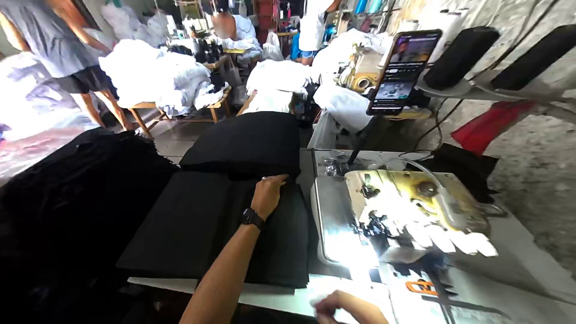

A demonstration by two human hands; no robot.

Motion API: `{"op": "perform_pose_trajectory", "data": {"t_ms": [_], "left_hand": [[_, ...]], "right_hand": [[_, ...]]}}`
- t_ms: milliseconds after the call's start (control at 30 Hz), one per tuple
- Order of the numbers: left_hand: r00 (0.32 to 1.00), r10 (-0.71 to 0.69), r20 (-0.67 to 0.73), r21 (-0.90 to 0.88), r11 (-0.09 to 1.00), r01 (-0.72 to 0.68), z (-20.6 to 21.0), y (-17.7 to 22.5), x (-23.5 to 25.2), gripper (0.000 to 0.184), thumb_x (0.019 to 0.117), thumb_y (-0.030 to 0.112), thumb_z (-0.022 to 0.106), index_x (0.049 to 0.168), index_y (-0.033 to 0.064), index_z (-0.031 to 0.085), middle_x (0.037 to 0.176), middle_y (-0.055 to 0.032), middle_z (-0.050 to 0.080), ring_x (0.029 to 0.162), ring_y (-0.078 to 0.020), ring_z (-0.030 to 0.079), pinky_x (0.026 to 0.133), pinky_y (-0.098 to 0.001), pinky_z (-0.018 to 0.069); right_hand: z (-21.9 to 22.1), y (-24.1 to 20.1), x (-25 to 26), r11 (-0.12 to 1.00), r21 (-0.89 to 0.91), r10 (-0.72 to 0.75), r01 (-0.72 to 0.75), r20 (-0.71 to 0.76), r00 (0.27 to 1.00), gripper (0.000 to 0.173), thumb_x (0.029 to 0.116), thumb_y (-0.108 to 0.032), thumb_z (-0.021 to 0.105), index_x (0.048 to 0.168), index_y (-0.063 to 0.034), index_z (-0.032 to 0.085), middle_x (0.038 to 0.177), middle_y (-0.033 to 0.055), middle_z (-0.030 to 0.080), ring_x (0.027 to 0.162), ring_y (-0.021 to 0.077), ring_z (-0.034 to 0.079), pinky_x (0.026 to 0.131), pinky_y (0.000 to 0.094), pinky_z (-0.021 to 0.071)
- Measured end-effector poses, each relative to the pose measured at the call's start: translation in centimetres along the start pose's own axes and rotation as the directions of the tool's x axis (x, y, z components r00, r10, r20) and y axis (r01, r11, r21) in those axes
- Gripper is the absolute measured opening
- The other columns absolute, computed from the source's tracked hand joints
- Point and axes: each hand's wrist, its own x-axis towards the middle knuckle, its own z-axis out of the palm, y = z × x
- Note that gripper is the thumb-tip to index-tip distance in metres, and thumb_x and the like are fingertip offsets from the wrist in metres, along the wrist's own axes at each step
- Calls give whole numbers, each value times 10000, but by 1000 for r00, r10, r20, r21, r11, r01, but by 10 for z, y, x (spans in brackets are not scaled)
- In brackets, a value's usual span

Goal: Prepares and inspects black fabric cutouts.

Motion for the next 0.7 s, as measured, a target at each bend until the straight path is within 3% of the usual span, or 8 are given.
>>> {"op": "perform_pose_trajectory", "data": {"t_ms": [67,167,233,367,500,567,633,700], "left_hand": [[999,-37,20,-74,997,39,-2,-4,1,300,1070,145,509,1273,14,687,1124,-193,739,1065,-342,713,1002,-540,527],[987,40,-158,-178,982,-68,-28,11,-7,197,1009,115,619,1125,28,753,1117,-132,744,1101,-267,688,1019,-482,523],[958,112,-263,-173,972,-161,-54,30,-19,132,961,79,678,1040,45,778,1024,-103,730,996,-215,690,935,-435,550],[923,143,-356,-108,975,-193,-109,55,-52,183,954,51,677,1110,50,773,1008,-104,754,937,-211,723,895,-430,584],[912,168,-375,-12,983,-186,-162,40,-91,232,994,28,598,1163,51,756,1082,-103,771,983,-218,746,934,-458,583],[895,99,-434,126,991,-48,-218,20,-109,232,1009,36,576,1163,59,748,1098,-117,757,1002,-244,731,936,-489,577],[717,77,-693,255,956,144,-310,12,-125,253,1041,125,539,1145,-12,723,1091,-203,731,1033,-318,708,958,-531,549],[590,80,-803,283,923,260,-401,51,-125,403,1102,247,408,1257,-56,623,1183,-248,672,1121,-309,654,1023,-487,483]], "right_hand": [[2,-10,49,972,-227,-82,59,-95,992,248,953,-129,700,1174,-16,704,1099,90,738,1010,135,715,925,322,603],[-13,-54,138,856,-464,178,-230,-153,972,551,1000,-265,657,1467,-3,525,1412,195,596,1309,295,580,1130,442,448],[-18,-61,186,795,-512,310,-326,-119,943,635,995,-246,674,1510,43,442,1450,265,541,1361,381,521,1162,514,392],[-10,-62,219,895,-403,206,-194,-13,978,322,930,-257,771,1101,14,734,1088,193,724,1051,299,686,984,505,528],[43,-86,218,957,-197,192,-212,-116,975,406,793,-367,891,886,-17,709,816,78,656,751,166,591,742,413,510],[73,-90,199,960,-9,275,-279,-138,952,375,900,-357,800,929,0,691,793,61,633,690,131,566,676,366,509],[101,-82,144,908,187,393,-375,-68,917,209,1035,-182,594,1042,7,684,769,40,657,615,93,606,593,291,551],[115,-69,71,855,210,455,-474,136,880,152,1024,-35,471,1007,10,615,696,7,608,554,67,581,545,255,536]]}}
